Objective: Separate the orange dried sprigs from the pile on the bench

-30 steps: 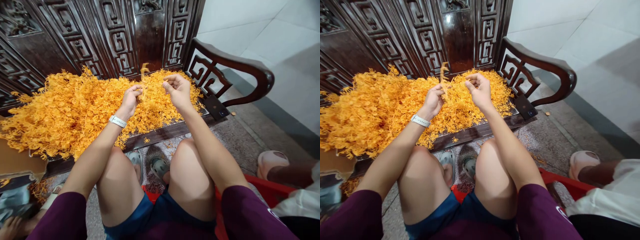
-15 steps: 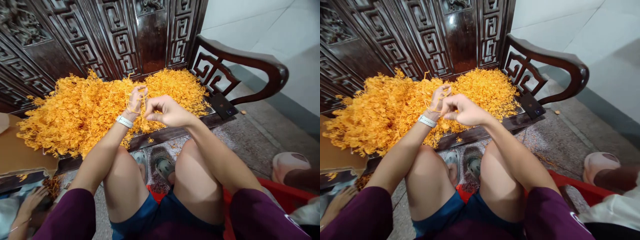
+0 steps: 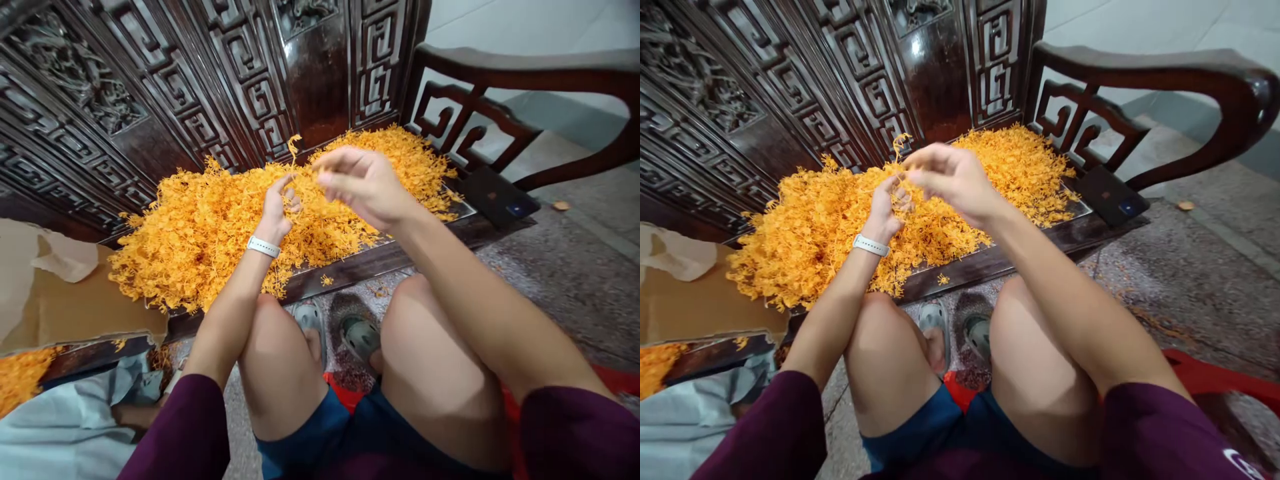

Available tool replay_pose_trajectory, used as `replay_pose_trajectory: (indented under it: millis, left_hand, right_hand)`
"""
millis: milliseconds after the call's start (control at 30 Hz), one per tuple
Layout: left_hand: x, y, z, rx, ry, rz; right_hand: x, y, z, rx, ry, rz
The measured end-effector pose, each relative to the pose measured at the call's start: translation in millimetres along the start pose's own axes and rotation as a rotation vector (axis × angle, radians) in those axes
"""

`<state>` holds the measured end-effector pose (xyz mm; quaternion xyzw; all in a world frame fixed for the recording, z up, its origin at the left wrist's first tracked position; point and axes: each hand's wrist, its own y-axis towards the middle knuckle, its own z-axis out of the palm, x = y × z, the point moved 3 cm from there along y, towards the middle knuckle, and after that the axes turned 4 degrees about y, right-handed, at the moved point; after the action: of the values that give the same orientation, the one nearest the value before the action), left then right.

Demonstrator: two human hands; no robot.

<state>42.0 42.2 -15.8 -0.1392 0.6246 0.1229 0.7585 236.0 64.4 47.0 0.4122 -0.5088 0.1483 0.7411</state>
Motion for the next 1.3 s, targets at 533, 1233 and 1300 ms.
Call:
replay_pose_trajectory:
  millis: [533, 1233, 1300]
  left_hand:
    - [-10.9, -21.3, 32.5, 0.062, -0.104, -0.008]
    - [3.0, -34.9, 57.8, 0.237, -0.030, 0.144]
    - [4.1, -36.5, 64.8, 0.182, -0.049, 0.166]
  right_hand:
    - [-45.2, 4.3, -26.8, 0.027, -0.466, 0.057]
    - [-39.9, -0.6, -36.1, -0.356, -0.279, 0.024]
    - [-39.4, -1.8, -35.1, -0.341, -0.310, 0.033]
